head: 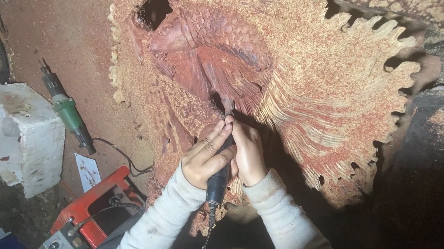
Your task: Using a handheld rotary tool to carve intricate details into a large piece of wood
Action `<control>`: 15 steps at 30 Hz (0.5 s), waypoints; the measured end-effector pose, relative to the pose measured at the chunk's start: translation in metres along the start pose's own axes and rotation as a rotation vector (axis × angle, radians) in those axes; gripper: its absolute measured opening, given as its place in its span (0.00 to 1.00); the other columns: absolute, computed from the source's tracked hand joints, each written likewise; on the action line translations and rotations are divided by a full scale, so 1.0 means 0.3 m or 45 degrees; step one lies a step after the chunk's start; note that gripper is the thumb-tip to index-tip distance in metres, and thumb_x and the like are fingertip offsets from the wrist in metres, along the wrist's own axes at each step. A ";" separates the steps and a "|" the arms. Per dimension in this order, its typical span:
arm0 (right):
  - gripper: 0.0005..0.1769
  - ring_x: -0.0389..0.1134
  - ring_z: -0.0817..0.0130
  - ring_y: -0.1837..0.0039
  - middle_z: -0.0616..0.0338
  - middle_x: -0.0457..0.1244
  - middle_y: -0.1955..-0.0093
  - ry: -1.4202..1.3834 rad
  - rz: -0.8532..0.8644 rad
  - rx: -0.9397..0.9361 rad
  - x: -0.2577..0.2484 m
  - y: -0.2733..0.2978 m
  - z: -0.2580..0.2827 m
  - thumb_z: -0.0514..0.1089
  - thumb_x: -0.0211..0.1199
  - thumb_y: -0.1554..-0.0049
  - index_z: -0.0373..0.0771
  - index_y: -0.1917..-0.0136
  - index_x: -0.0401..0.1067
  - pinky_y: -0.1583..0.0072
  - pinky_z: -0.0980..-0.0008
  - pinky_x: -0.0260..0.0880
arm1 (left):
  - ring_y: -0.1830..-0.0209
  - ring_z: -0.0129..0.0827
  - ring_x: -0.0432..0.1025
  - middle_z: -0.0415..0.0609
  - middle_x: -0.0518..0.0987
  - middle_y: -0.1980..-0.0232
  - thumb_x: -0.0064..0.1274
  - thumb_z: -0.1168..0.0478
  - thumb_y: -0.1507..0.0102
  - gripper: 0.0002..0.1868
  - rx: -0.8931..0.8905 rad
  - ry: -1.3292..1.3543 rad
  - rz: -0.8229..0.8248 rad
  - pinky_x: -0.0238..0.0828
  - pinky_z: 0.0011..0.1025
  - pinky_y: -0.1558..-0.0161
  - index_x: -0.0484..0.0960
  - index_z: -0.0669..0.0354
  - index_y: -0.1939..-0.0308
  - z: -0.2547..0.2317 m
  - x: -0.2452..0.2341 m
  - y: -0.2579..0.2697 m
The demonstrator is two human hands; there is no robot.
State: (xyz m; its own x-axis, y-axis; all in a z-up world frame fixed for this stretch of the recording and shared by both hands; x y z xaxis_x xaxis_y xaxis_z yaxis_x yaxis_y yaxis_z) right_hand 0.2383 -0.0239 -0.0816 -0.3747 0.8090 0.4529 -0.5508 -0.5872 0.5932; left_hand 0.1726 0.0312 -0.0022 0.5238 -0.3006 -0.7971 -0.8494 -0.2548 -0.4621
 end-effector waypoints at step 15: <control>0.22 0.60 0.68 0.60 0.63 0.60 0.68 -0.108 0.036 0.022 0.009 -0.010 0.012 0.49 0.53 0.35 0.36 0.66 0.72 0.55 0.70 0.65 | 0.48 0.45 0.82 0.53 0.87 0.48 0.54 0.60 0.39 0.08 0.022 -0.018 0.120 0.81 0.33 0.51 0.86 0.52 0.71 0.009 0.004 -0.045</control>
State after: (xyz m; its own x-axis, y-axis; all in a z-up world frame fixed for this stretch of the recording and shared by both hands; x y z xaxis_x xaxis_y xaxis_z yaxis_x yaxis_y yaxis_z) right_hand 0.2416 -0.0199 -0.0797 -0.3249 0.7871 0.5243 -0.5279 -0.6109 0.5900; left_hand 0.1845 0.0368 0.0021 0.4403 -0.3095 -0.8428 -0.8961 -0.2100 -0.3910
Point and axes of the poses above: each hand's wrist, its own y-axis away from the middle knuckle, its own x-axis out of the palm, z = x × y, the point moved 5 cm from there along -y, towards the middle knuckle
